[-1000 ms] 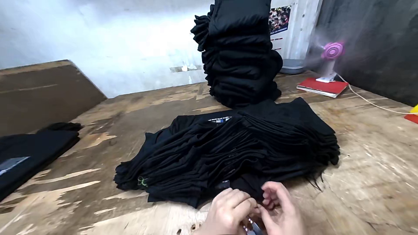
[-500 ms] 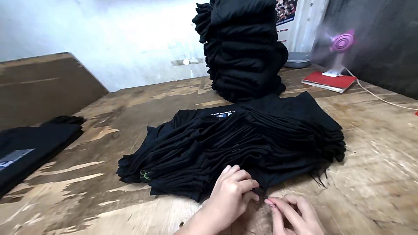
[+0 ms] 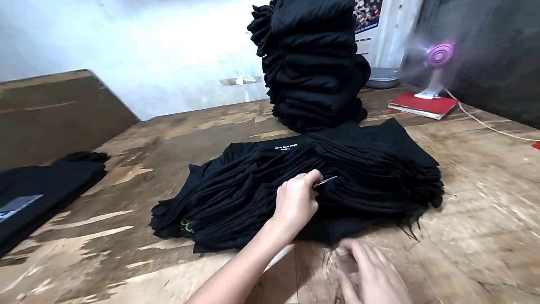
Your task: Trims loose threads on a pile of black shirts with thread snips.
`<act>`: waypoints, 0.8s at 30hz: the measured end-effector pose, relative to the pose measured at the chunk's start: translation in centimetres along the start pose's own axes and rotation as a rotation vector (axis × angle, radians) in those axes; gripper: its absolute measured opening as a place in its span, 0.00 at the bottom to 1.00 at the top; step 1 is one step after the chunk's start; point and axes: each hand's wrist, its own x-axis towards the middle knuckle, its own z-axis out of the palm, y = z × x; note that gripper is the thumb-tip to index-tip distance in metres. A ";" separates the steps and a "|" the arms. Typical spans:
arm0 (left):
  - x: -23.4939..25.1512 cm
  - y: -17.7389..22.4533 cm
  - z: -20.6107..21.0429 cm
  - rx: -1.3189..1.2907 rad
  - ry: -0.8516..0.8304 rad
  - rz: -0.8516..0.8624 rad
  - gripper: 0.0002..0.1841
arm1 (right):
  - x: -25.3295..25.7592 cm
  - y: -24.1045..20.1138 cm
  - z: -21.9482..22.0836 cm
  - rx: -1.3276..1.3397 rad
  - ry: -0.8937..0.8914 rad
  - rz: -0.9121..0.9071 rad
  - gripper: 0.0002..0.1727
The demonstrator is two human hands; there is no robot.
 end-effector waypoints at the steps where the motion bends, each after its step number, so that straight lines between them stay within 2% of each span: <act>1: 0.5 0.7 -0.3 0.030 -0.013 -0.039 0.19 | 1.2 -0.2 0.9 -0.092 0.038 0.026 0.32; 2: 0.8 1.3 -0.5 0.058 -0.021 -0.070 0.20 | 2.4 -0.1 2.1 -0.156 0.084 0.023 0.36; 4: 1.3 1.6 -0.2 0.094 0.073 -0.022 0.18 | 3.9 0.3 4.4 -0.195 0.284 -0.034 0.26; 6: 1.7 -0.1 1.2 0.114 0.256 0.220 0.13 | 3.8 1.2 4.6 -0.096 0.421 -0.137 0.15; 8: 1.8 -2.9 2.6 0.132 0.291 0.541 0.09 | 2.3 1.5 2.6 0.042 0.347 -0.194 0.11; 10: 0.9 -4.2 3.7 0.134 0.203 0.691 0.10 | 0.5 1.5 0.4 0.092 0.177 -0.141 0.09; 12: -0.2 -4.2 3.9 0.085 0.074 0.702 0.11 | -0.4 1.6 -1.4 0.072 -0.021 -0.018 0.06; 13: -0.7 -4.1 3.7 0.046 0.008 0.666 0.12 | -0.6 1.9 -1.7 0.047 -0.063 0.034 0.06; 14: -1.2 -4.1 3.3 0.012 -0.061 0.614 0.14 | -0.5 2.0 -1.5 0.027 -0.051 0.077 0.09; 17: -2.7 -3.8 1.9 -0.064 -0.181 0.498 0.16 | 0.8 1.8 0.6 0.005 0.152 0.152 0.20; 19: -3.8 -3.5 1.5 -0.069 -0.139 0.501 0.18 | 2.1 1.6 2.2 0.027 0.228 0.182 0.20; 21: -4.9 -3.4 1.2 -0.042 -0.030 0.573 0.13 | 2.7 1.6 3.3 0.076 0.293 0.173 0.08; 24: -6.4 -3.3 0.3 0.089 0.132 0.723 0.12 | 2.2 2.0 3.3 0.225 0.405 0.137 0.03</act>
